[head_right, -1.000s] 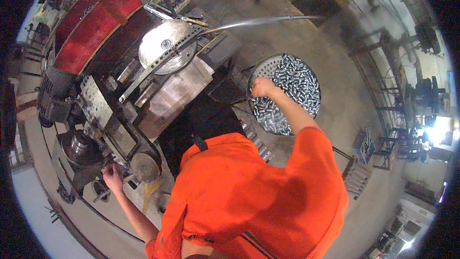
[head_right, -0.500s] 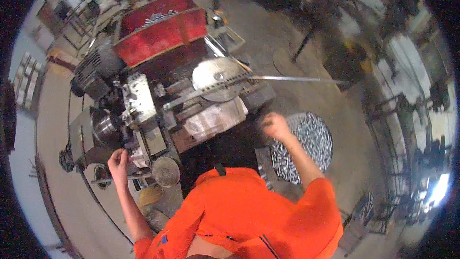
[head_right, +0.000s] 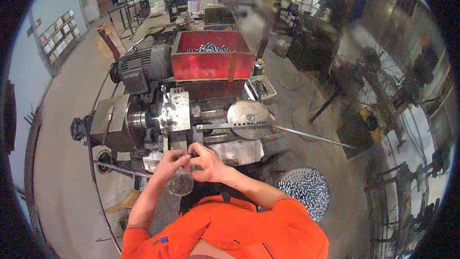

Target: The person operates a metal turning machine in a workshop. They repeatedly insert small metal parts into the machine, engage the mechanism, and then remove the processed parts, placing them into a nearby container.

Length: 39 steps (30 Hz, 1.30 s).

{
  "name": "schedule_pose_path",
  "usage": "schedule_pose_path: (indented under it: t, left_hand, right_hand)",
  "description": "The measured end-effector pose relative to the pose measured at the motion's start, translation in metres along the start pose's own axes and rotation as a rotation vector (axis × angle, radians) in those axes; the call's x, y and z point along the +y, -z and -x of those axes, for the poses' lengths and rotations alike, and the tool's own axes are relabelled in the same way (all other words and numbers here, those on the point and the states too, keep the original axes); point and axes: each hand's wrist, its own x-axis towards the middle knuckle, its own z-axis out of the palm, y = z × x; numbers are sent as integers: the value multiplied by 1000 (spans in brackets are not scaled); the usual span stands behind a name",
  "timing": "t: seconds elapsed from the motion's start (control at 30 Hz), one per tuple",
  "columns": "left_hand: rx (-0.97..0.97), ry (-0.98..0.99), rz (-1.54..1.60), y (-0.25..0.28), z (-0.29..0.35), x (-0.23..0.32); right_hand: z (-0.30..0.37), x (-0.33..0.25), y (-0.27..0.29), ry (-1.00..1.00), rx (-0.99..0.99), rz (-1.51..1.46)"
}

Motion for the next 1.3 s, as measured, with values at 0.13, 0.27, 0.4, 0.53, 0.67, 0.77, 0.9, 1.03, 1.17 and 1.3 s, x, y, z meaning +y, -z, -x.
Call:
schedule_pose_path:
  t: [0.13, 0.27, 0.4, 0.53, 0.67, 0.77, 0.9, 1.03, 1.17, 1.3]
  left_hand:
    - [-94, 62, -230, 12, 3, 4]
    - [-108, 68, -187, 22, 3, 0]
    - [-16, 118, -252, 57, 17, -5]
    - [442, 41, -469, 113, 89, 42]
    - [953, 64, -481, 187, 187, 4]
    - [1076, 280, -852, 205, 260, -26]
    - [1063, 504, -784, 175, 323, -78]
    - [1123, 654, -751, 141, 310, -92]
    - [1158, 685, -964, 147, 303, -108]
    - [1049, 898, -1133, 170, 302, -112]
  right_hand:
    - [-1, 10, 1, 175, -95, 107]
    - [-13, 13, 2, 202, -217, 168]
    - [-39, 12, 0, 214, -326, 269]
    - [-97, 33, -14, 179, -384, 313]
    - [-166, 71, -58, 172, -374, 535]
    - [-187, 115, -85, 25, -486, 600]
    - [-194, 107, -90, -119, -554, 495]
    - [-193, 110, -90, -1, -511, 448]
    - [-206, 103, -94, -47, -642, 487]
    - [-207, 111, -90, 127, -590, 372]
